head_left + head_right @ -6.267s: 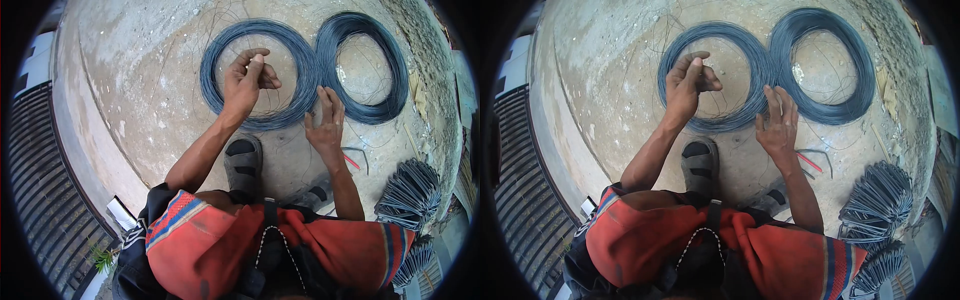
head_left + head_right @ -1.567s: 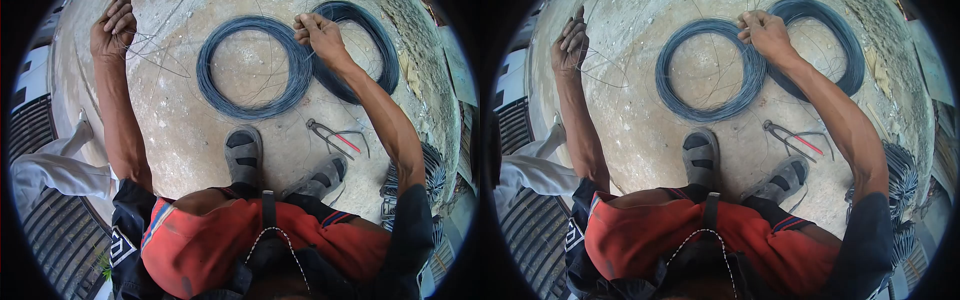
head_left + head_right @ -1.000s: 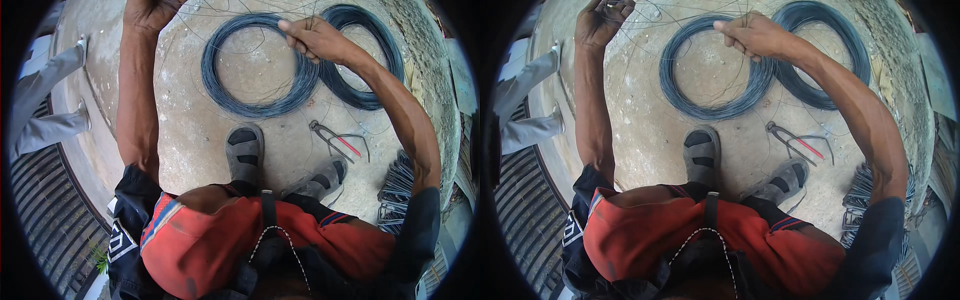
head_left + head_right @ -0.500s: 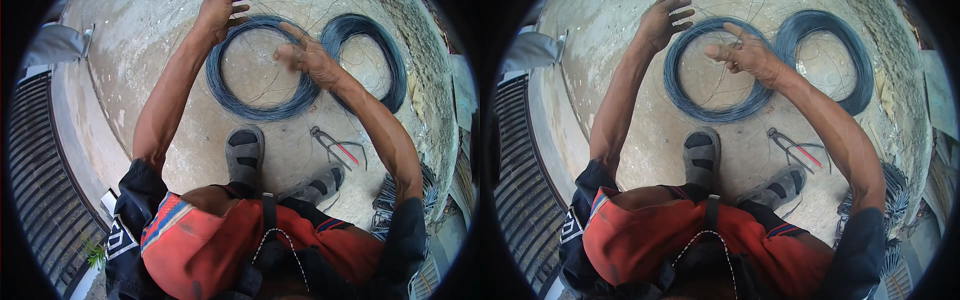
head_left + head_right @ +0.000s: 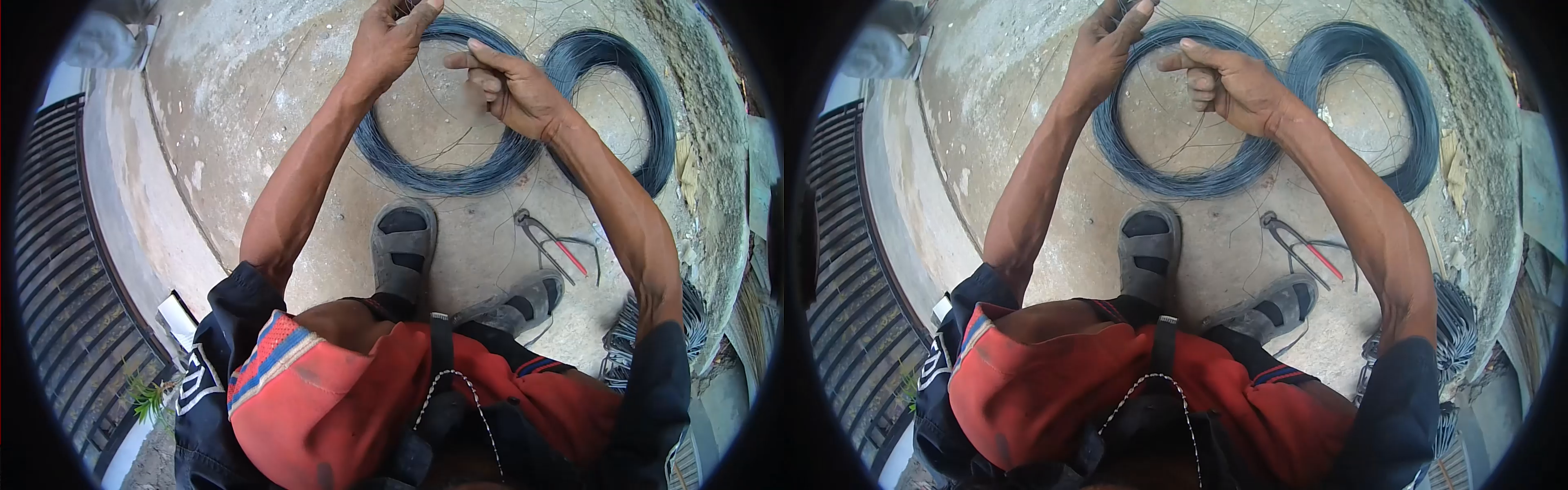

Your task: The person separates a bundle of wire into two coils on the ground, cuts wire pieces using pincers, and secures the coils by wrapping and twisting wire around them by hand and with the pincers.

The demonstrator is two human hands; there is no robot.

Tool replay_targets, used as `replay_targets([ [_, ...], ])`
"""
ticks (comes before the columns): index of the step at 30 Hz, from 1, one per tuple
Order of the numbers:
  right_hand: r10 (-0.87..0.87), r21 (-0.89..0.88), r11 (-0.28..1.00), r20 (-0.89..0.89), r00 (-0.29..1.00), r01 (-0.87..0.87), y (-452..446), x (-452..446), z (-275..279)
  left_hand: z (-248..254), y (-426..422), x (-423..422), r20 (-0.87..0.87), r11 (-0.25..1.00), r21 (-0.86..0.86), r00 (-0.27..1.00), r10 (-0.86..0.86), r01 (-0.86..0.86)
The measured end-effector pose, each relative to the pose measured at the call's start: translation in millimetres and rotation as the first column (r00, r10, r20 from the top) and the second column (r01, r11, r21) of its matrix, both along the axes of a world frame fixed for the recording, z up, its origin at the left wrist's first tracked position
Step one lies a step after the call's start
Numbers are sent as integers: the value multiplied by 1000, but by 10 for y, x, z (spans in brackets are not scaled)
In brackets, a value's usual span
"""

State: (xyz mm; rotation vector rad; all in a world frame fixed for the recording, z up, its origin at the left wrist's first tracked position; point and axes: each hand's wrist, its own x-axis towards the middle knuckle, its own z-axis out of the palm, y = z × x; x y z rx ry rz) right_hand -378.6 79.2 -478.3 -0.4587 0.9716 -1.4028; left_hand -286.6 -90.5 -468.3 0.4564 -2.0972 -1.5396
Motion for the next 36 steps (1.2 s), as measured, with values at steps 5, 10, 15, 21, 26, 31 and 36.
replay_targets([
  [5, -382, 32, 924, 16, 924, 381, -86, 65, 91, -553, 149, 927, 45, 882, -469, 999, -26, 43],
  [10, -432, -179, 884, 43, 901, 433, -26, -162, 330, -1090, 199, 1586, 577, 590, -635, 814, -67, 499],
  [15, -436, -30, 894, -280, 855, 447, 176, -211, 801, -1145, 136, 1602, 583, 604, -611, 807, -94, 512],
  [21, -684, -221, 723, -363, 632, 655, 395, -569, 1332, -1067, 154, 1600, 600, 563, -623, 793, -102, 543],
  [26, -559, -311, 824, -309, 770, 473, 830, -1235, 1641, -865, 298, 1572, 612, 559, -562, 761, -214, 610],
  [31, -235, -468, 883, -394, 889, 26, 1534, -1815, 2177, -706, 698, 1442, 624, 580, -468, 714, -317, 667],
  [36, -517, -316, 856, -502, 694, 409, 2409, -1679, 2951, -781, 948, 1416, 635, 629, -464, 729, -255, 623],
])
